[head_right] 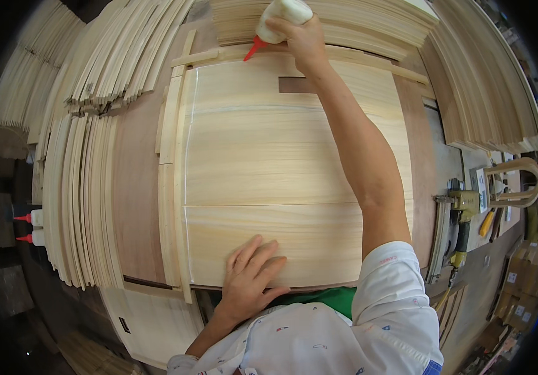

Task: Assembling a wooden panel by applying glue and using a pneumatic nail gun to attach wooden strips.

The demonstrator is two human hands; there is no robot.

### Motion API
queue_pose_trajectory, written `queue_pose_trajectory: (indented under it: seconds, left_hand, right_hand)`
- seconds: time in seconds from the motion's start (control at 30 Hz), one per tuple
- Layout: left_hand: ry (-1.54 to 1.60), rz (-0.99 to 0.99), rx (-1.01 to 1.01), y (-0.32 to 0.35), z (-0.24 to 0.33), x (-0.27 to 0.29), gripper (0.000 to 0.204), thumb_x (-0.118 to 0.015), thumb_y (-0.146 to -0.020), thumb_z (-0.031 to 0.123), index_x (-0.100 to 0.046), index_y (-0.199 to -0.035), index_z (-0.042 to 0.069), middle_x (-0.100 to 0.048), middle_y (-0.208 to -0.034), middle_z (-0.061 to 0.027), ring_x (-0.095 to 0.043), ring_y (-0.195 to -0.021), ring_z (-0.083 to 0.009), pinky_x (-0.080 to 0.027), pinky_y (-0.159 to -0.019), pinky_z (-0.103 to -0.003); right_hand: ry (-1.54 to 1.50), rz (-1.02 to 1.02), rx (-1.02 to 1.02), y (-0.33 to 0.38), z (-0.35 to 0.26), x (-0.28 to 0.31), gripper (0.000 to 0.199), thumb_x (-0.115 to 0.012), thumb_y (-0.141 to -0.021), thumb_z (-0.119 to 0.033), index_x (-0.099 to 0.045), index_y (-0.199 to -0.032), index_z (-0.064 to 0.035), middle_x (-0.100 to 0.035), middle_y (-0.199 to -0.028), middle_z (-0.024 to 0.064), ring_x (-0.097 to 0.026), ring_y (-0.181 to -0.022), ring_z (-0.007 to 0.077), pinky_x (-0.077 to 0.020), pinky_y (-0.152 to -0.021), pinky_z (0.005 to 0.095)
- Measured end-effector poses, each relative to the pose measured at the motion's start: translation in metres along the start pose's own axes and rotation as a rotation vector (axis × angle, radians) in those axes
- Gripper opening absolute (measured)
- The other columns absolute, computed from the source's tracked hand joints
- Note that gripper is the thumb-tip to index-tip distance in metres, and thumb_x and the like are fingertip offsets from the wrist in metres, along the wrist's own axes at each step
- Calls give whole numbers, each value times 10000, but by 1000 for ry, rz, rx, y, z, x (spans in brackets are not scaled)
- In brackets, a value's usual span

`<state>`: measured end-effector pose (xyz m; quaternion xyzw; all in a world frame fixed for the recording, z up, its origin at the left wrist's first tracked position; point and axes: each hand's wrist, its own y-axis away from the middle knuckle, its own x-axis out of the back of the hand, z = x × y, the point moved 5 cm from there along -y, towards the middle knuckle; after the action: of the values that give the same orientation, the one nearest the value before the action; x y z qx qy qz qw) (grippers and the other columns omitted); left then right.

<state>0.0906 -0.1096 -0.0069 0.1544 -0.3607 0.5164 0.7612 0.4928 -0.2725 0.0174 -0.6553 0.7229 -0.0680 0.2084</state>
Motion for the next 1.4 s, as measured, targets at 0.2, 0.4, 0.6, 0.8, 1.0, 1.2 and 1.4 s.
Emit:
queue_pose_trajectory:
  seconds: [0.2,0.4,0.6,0.8,1.0,1.2,1.4]
  left_hand:
    - [-58,-19,10,-1,1,-2,545,-819,-647,343,-671,-1117,111,-554,-1336,-86,-430,-1315,-321,-333,-1032,-479]
    - [-97,-34,3,-1,2,-4,539,-823,-639,367,-685,-1086,99,-556,-1335,-89,-427,-1312,-334,-329,-1034,-483]
    - [-122,-39,21,-2,5,-6,567,-852,-603,357,-688,-1079,95,-563,-1331,-92,-427,-1310,-356,-331,-1036,-486]
    - [-161,-61,56,-3,9,-6,573,-863,-597,348,-681,-1079,96,-547,-1345,-94,-408,-1322,-366,-326,-1054,-485]
    - [-185,-80,58,-1,9,-9,599,-862,-593,365,-671,-1093,96,-529,-1360,-99,-396,-1329,-369,-326,-1057,-490]
    - [-185,-79,87,1,6,-10,622,-862,-583,361,-663,-1109,94,-519,-1370,-104,-382,-1340,-376,-325,-1067,-488]
    - [-165,-62,70,-1,7,-10,632,-868,-569,312,-658,-1121,87,-515,-1379,-103,-369,-1354,-370,-328,-1070,-483]
  right_hand:
    - [42,67,14,3,-20,70,444,-717,-768,-16,-562,-1184,-16,-660,-1048,75,-648,-966,191,-545,-825,338]
    - [71,154,1,11,-47,148,451,-712,-775,-11,-551,-1196,-14,-651,-1076,81,-638,-991,192,-541,-845,342]
    - [181,220,38,18,-67,222,371,-736,-818,-101,-597,-1145,6,-655,-1048,105,-672,-927,237,-626,-670,375]
    - [264,261,82,22,-83,269,368,-740,-817,-134,-604,-1126,12,-661,-1030,112,-682,-916,230,-620,-647,354]
    - [195,378,188,22,-87,294,454,-714,-774,-2,-554,-1198,-4,-649,-1086,80,-623,-1010,190,-519,-874,327]
    - [202,458,219,24,-82,300,442,-716,-776,-5,-559,-1189,-2,-647,-1089,86,-628,-991,188,-522,-860,331]
    - [166,451,134,44,-96,298,435,-714,-784,-31,-552,-1186,2,-647,-1057,83,-644,-930,186,-550,-776,327]
